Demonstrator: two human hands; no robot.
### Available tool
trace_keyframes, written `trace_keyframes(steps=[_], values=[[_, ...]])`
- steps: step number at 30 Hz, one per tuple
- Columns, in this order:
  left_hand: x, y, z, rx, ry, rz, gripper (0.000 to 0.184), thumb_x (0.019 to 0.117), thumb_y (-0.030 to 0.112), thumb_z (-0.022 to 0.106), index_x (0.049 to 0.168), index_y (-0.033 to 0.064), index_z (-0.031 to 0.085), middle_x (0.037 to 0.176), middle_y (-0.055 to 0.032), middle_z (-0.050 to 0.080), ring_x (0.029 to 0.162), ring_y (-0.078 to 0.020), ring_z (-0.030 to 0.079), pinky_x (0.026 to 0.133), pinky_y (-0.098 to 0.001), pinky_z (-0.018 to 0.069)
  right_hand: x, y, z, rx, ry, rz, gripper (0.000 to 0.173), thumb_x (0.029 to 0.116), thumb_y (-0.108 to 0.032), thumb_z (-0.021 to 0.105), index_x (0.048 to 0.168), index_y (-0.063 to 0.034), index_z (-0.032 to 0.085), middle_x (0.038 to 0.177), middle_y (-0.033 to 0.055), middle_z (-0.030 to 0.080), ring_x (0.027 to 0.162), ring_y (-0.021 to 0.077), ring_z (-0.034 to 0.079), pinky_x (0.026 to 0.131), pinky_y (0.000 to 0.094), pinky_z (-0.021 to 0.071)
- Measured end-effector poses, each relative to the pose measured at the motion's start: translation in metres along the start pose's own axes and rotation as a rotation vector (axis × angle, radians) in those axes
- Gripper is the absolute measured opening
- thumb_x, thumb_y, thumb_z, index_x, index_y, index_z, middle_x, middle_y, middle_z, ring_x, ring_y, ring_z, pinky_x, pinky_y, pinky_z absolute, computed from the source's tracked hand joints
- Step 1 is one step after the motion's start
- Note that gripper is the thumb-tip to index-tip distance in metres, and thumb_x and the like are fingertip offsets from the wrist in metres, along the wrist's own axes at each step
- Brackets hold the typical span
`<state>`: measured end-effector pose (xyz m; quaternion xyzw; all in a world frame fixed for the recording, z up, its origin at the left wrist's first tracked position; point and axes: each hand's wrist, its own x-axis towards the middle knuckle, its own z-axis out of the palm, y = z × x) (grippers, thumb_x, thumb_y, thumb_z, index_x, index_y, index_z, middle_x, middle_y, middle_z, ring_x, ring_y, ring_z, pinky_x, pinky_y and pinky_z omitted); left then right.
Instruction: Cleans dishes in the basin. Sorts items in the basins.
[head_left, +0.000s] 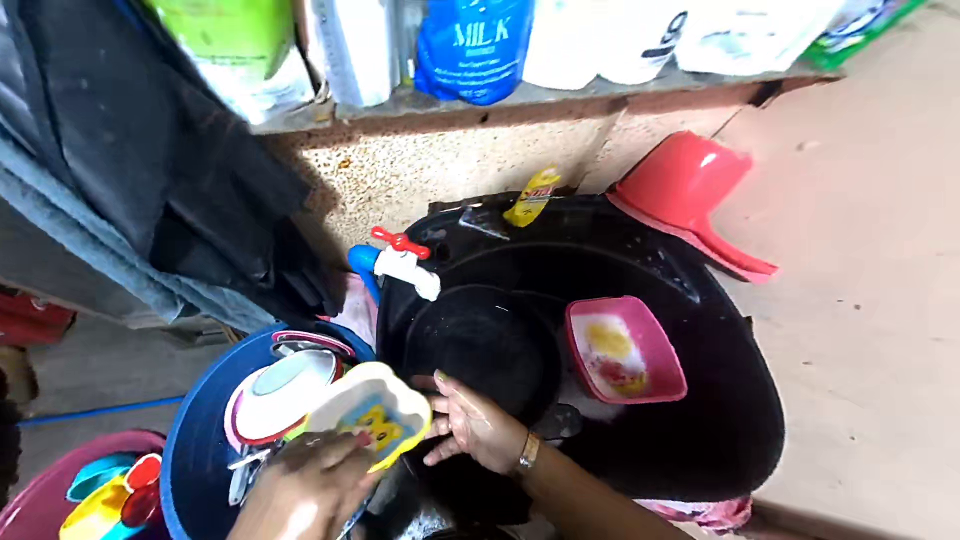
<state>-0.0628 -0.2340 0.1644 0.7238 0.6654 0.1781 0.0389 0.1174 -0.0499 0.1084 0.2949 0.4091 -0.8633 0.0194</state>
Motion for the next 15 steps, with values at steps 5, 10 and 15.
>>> trace_keyframes(steps=[5, 10, 15], values=[[0.069, 0.014, 0.075, -0.029, 0.129, 0.231, 0.021, 0.104, 0.025, 0.057, 0.104, 0.0173, 0.076, 0.104, -0.0008, 0.074, 0.11, -0.0192, 0.069, 0.1, -0.039, 0.0559, -0.021, -0.024, -0.038, 0.02, 0.213, -0.079, 0.041, 0.1092, -0.026, 0.041, 0.15, -0.0201, 0.045, 0.117, 0.0157, 0.069, 0.094, 0.0292, 0.073, 0.068, 0.0436, 0.0625], [0.113, 0.011, 0.126, -0.574, 0.107, -0.179, 0.043, 0.0968, 0.029, 0.067, 0.136, 0.0105, 0.065, 0.142, -0.0091, 0.058, 0.132, -0.0185, 0.056, 0.108, -0.0389, 0.0515, -0.029, -0.029, -0.103, -0.032, 0.597, -0.166, 0.045, 0.1117, -0.026, 0.04, 0.157, -0.0277, 0.039, 0.128, 0.0199, 0.062, 0.097, 0.0317, 0.071, 0.072, 0.0437, 0.0617], [0.168, 0.015, 0.164, -1.267, -0.082, -0.875, 0.052, 0.1101, 0.038, 0.044, 0.152, 0.0071, 0.044, 0.151, -0.0152, 0.05, 0.13, -0.029, 0.057, 0.103, -0.0487, 0.0504, -0.02, -0.021, -0.131, 0.137, 0.761, -0.275, 0.046, 0.1119, -0.028, 0.042, 0.158, -0.0237, 0.038, 0.135, 0.0223, 0.059, 0.104, 0.0354, 0.07, 0.077, 0.0485, 0.0622]])
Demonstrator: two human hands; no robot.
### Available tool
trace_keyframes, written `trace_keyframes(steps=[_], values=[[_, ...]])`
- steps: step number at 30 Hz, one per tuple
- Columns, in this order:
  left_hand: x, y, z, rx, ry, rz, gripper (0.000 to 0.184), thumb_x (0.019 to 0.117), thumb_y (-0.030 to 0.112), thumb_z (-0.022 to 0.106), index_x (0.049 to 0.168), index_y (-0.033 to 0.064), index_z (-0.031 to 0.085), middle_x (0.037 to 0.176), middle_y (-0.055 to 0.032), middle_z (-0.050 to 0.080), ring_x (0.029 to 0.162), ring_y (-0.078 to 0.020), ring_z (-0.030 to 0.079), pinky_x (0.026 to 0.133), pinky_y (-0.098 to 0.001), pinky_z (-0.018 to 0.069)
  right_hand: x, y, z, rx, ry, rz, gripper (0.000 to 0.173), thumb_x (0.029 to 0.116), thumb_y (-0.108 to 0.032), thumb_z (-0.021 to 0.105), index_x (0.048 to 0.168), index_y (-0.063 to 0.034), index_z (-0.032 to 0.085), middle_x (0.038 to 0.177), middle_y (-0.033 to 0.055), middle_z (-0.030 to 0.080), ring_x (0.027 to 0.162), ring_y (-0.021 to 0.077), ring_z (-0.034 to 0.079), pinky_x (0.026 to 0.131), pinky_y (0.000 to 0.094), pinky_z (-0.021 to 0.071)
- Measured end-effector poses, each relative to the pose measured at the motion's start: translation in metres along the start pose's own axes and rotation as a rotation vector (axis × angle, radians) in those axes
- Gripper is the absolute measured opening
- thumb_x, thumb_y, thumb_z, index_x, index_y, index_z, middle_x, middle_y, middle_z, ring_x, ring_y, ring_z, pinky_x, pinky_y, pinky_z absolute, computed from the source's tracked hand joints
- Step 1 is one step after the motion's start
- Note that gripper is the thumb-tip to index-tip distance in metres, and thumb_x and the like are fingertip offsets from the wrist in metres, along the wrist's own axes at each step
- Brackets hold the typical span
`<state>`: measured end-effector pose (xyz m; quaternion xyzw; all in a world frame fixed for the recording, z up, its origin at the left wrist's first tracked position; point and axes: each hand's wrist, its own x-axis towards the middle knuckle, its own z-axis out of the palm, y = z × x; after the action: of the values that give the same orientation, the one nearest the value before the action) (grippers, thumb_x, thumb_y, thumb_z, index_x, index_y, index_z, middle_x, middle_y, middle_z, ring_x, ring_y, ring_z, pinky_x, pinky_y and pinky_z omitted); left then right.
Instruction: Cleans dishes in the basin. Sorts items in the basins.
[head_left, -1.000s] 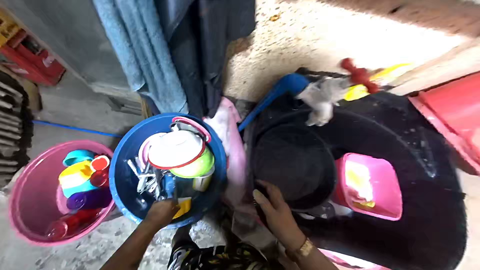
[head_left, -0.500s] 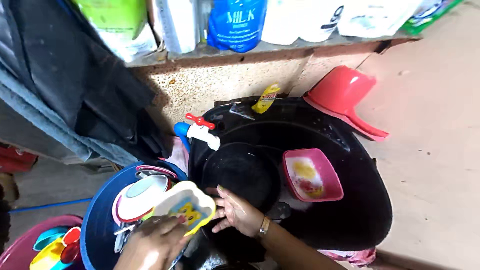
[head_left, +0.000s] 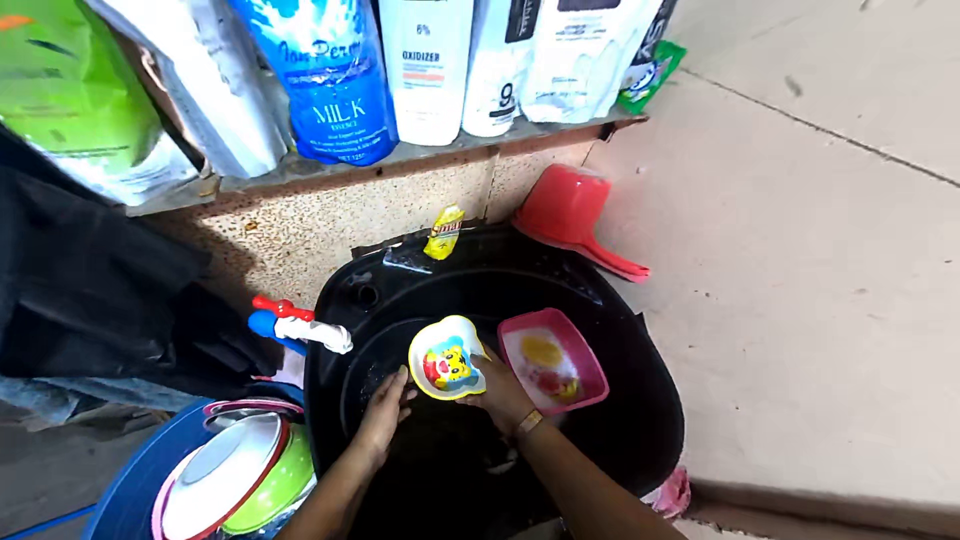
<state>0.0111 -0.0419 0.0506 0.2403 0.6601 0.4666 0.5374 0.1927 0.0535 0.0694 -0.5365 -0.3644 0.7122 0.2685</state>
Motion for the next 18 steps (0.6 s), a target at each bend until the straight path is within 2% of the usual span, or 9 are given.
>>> trace_keyframes(steps=[2, 4, 6, 8, 11, 13, 15, 17, 18], values=[[0.022, -0.007, 0.005, 0.139, 0.067, 0.032, 0.047, 0.1109, 0.035, 0.043, 0.144, 0.0035, 0.053, 0.146, -0.0177, 0.055, 0.133, -0.0285, 0.055, 0.109, -0.0493, 0.0459, 0.007, 0.002, -0.001, -0.173, 0.03, -0.147, 0.047, 0.1122, -0.025, 0.042, 0.159, -0.0213, 0.037, 0.144, 0.0153, 0.057, 0.118, 0.028, 0.066, 0.093, 0.0465, 0.0589], [0.04, -0.018, 0.0, 0.477, 0.146, 0.073, 0.046, 0.1104, 0.032, 0.044, 0.146, 0.0056, 0.053, 0.15, -0.0199, 0.051, 0.14, -0.0328, 0.048, 0.116, -0.0518, 0.0379, 0.02, 0.004, -0.007, -0.584, 0.03, -0.345, 0.053, 0.1116, -0.021, 0.039, 0.163, -0.0197, 0.03, 0.163, 0.0101, 0.04, 0.143, 0.0281, 0.048, 0.116, 0.0519, 0.0409], [0.049, -0.029, -0.002, 0.892, 0.177, 0.041, 0.053, 0.1096, 0.036, 0.042, 0.156, 0.0106, 0.042, 0.159, -0.0224, 0.039, 0.146, -0.0403, 0.039, 0.119, -0.0563, 0.0331, 0.029, 0.002, 0.0, -0.966, 0.122, -0.419, 0.059, 0.1092, -0.019, 0.046, 0.164, -0.0241, 0.027, 0.156, 0.0188, 0.045, 0.134, 0.0391, 0.054, 0.108, 0.0587, 0.0466], [0.046, -0.041, 0.006, 1.185, 0.099, -0.034, 0.067, 0.1076, 0.049, 0.04, 0.164, 0.0153, 0.024, 0.169, -0.0211, 0.016, 0.155, -0.0429, 0.018, 0.122, -0.0611, 0.0224, 0.036, 0.012, 0.009, -1.165, 0.158, -0.41, 0.069, 0.1038, -0.016, 0.056, 0.164, -0.0315, 0.026, 0.15, 0.0228, 0.048, 0.12, 0.0426, 0.063, 0.097, 0.058, 0.0543], [0.041, -0.054, 0.017, 1.223, 0.022, -0.077, 0.077, 0.1053, 0.063, 0.031, 0.167, 0.0198, 0.013, 0.173, -0.0151, 0.0, 0.158, -0.042, -0.003, 0.123, -0.0664, 0.0013, 0.037, 0.039, 0.023, -1.181, 0.112, -0.325, 0.068, 0.104, -0.019, 0.055, 0.164, -0.0347, 0.026, 0.151, 0.0241, 0.046, 0.122, 0.0426, 0.061, 0.099, 0.0562, 0.0539], [0.047, -0.054, 0.016, 1.153, 0.082, -0.077, 0.076, 0.1049, 0.063, 0.031, 0.165, 0.0189, 0.021, 0.172, -0.013, 0.011, 0.158, -0.0394, 0.009, 0.123, -0.0639, 0.012, 0.035, 0.054, 0.028, -0.98, 0.09, -0.213, 0.06, 0.1079, -0.021, 0.049, 0.164, -0.0282, 0.029, 0.153, 0.0231, 0.046, 0.13, 0.0399, 0.057, 0.107, 0.0534, 0.0495], [0.053, -0.051, 0.013, 0.93, 0.208, -0.015, 0.064, 0.1056, 0.054, 0.044, 0.154, 0.0118, 0.047, 0.158, -0.0177, 0.042, 0.147, -0.0375, 0.037, 0.117, -0.0586, 0.0316, 0.039, 0.068, 0.026, -0.549, 0.036, -0.057, 0.053, 0.1107, -0.019, 0.042, 0.162, -0.0197, 0.032, 0.154, 0.0184, 0.049, 0.135, 0.0314, 0.056, 0.109, 0.0467, 0.0487], [0.056, -0.045, 0.01, 0.363, 0.216, -0.066, 0.052, 0.106, 0.039, 0.055, 0.142, 0.0019, 0.055, 0.137, -0.0191, 0.062, 0.128, -0.0291, 0.059, 0.109, -0.0475, 0.0467, 0.04, 0.074, 0.029, -0.062, 0.026, 0.115, 0.046, 0.1112, -0.026, 0.046, 0.156, -0.0147, 0.041, 0.136, 0.0224, 0.059, 0.113, 0.0344, 0.067, 0.087, 0.0502, 0.0608], [0.056, -0.041, 0.008, 0.03, 0.15, -0.144, 0.046, 0.1082, 0.037, 0.051, 0.141, 0.0037, 0.055, 0.128, -0.0182, 0.066, 0.117, -0.0273, 0.065, 0.099, -0.0453, 0.0541, 0.041, 0.073, 0.031, 0.05, 0.013, 0.164, 0.046, 0.1102, -0.029, 0.049, 0.153, -0.0129, 0.044, 0.131, 0.0236, 0.062, 0.108, 0.0365, 0.069, 0.083, 0.0523, 0.062]])
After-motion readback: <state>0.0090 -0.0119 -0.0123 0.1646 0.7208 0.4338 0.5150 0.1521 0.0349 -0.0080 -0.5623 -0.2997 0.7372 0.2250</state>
